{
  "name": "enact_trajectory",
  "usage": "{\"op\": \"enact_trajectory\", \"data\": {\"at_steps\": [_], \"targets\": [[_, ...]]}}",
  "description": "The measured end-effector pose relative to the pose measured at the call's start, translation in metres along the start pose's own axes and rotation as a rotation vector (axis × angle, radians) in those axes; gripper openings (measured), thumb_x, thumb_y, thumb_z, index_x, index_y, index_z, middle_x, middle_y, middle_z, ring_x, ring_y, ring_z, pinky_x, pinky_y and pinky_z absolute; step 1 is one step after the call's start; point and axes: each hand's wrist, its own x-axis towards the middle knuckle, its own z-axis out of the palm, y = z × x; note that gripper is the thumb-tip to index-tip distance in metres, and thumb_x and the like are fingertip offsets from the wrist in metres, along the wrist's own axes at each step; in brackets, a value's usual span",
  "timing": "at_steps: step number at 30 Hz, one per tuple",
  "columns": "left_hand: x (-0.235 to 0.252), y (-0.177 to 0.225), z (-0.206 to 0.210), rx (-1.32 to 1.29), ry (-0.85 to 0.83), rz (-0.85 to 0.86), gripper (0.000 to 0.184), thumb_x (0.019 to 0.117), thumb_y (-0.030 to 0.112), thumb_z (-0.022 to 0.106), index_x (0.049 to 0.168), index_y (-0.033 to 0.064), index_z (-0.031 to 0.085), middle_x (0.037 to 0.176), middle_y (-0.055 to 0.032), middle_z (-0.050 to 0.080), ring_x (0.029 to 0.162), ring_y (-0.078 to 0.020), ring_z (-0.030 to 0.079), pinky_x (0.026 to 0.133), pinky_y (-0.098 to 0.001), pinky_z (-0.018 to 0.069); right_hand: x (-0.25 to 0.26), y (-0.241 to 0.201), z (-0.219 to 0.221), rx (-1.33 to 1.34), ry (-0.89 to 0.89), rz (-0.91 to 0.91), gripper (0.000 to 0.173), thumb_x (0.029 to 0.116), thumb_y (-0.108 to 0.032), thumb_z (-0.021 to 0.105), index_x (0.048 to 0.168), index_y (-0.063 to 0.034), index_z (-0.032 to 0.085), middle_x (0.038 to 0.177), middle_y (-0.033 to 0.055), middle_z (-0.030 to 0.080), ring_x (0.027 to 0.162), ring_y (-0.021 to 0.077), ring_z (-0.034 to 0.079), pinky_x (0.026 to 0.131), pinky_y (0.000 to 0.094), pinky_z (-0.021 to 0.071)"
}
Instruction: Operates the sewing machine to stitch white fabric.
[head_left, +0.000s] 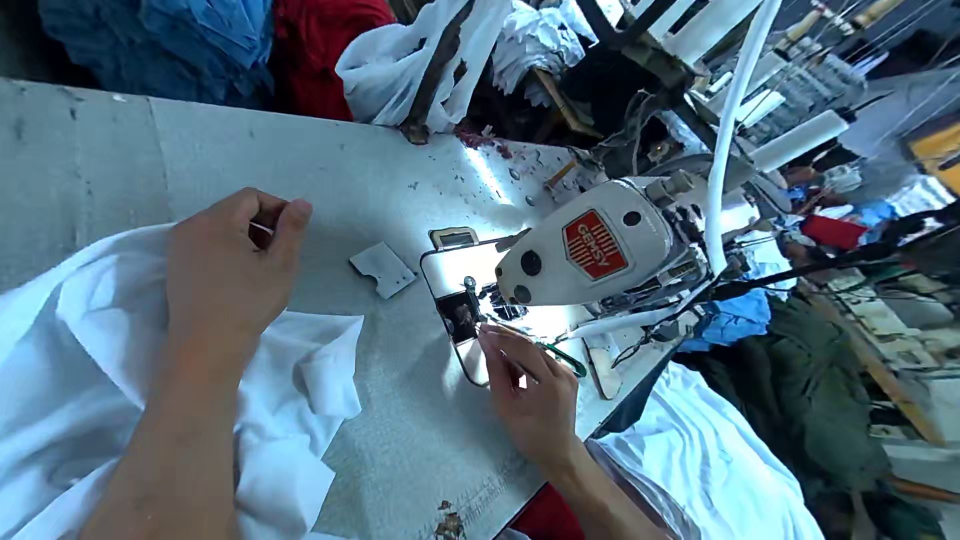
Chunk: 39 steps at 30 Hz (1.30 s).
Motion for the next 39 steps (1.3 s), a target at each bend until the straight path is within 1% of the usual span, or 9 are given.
{"op": "enact_trajectory", "data": {"at_steps": [5,7,9,18,22,26,31,35,39], "targets": [[-0.001,0.001,0.001,0.009,0.006,0.004,0.050,0.1052,0.050,0.048,0.110,0.0035,0.067,0.090,-0.0151,0.068,0.077,-0.0282,0.065,0.069,-0.0529,0.0505,0.001,0.006,0.001,-0.099,-0.097,0.001,0.015,0.0983,-0.014,0.064,0.102,-0.0068,0.077,0.111,0.0098,0.077,0.085,0.0103,0.074,0.068,0.0208,0.0582],[-0.001,0.001,0.000,0.005,-0.006,-0.009,0.051,0.1050,0.051,0.048,0.111,0.0040,0.067,0.092,-0.0151,0.069,0.079,-0.0288,0.066,0.071,-0.0536,0.0513,0.003,0.006,0.003,-0.145,-0.150,-0.001,0.016,0.0990,-0.014,0.063,0.103,-0.0076,0.077,0.111,0.0086,0.078,0.086,0.0139,0.075,0.070,0.0265,0.0592],[-0.001,0.000,0.000,0.006,-0.011,-0.014,0.051,0.1048,0.051,0.048,0.111,0.0049,0.068,0.092,-0.0146,0.069,0.080,-0.0288,0.067,0.072,-0.0540,0.0513,0.006,0.005,0.005,-0.158,-0.192,-0.039,0.018,0.0998,-0.012,0.060,0.104,-0.0067,0.076,0.112,0.0090,0.078,0.098,0.0176,0.076,0.078,0.0299,0.0618],[-0.001,-0.001,0.001,0.012,-0.003,-0.013,0.050,0.1048,0.051,0.048,0.109,0.0057,0.068,0.089,-0.0131,0.068,0.077,-0.0272,0.065,0.069,-0.0531,0.0492,0.002,0.004,0.002,-0.150,-0.198,-0.075,0.018,0.0978,-0.009,0.061,0.105,-0.0061,0.077,0.118,0.0112,0.076,0.102,0.0195,0.075,0.081,0.0296,0.0615],[-0.001,0.001,0.001,0.013,-0.003,-0.022,0.049,0.1049,0.051,0.048,0.109,0.0059,0.068,0.089,-0.0121,0.068,0.077,-0.0259,0.065,0.069,-0.0514,0.0498,0.008,0.003,0.009,-0.209,-0.217,-0.024,0.018,0.0967,-0.009,0.061,0.105,-0.0064,0.077,0.117,0.0114,0.076,0.092,0.0196,0.076,0.073,0.0297,0.0612],[-0.001,0.001,0.001,0.021,0.000,-0.019,0.048,0.1050,0.050,0.048,0.108,0.0066,0.068,0.088,-0.0108,0.068,0.076,-0.0249,0.065,0.069,-0.0507,0.0496,0.012,0.005,0.012,-0.184,-0.259,-0.058,0.023,0.1006,-0.009,0.055,0.104,-0.0057,0.078,0.118,0.0104,0.076,0.100,0.0200,0.076,0.080,0.0318,0.0622],[0.000,0.001,0.001,0.010,-0.008,-0.033,0.048,0.1049,0.051,0.048,0.108,0.0068,0.068,0.088,-0.0110,0.068,0.076,-0.0249,0.065,0.068,-0.0513,0.0495,0.005,0.001,-0.002,-0.168,-0.295,-0.119,0.024,0.1006,-0.007,0.054,0.105,-0.0056,0.077,0.122,0.0084,0.075,0.100,0.0200,0.076,0.080,0.0312,0.0617],[0.000,0.001,0.001,0.008,-0.015,-0.027,0.048,0.1054,0.050,0.048,0.109,0.0064,0.067,0.090,-0.0115,0.069,0.078,-0.0256,0.066,0.071,-0.0511,0.0507,0.004,-0.002,-0.007,-0.191,-0.260,-0.094,0.020,0.1009,-0.008,0.056,0.104,-0.0046,0.076,0.120,0.0121,0.075,0.101,0.0207,0.075,0.077,0.0308,0.0617],[0.000,0.003,-0.001,-0.005,-0.026,-0.033,0.048,0.1054,0.050,0.048,0.110,0.0057,0.068,0.091,-0.0124,0.069,0.080,-0.0271,0.067,0.072,-0.0540,0.0511,0.007,0.000,0.001,-0.252,-0.274,-0.038,0.022,0.1002,-0.009,0.055,0.106,-0.0049,0.076,0.120,0.0138,0.074,0.090,0.0224,0.076,0.069,0.0332,0.0613]]}}
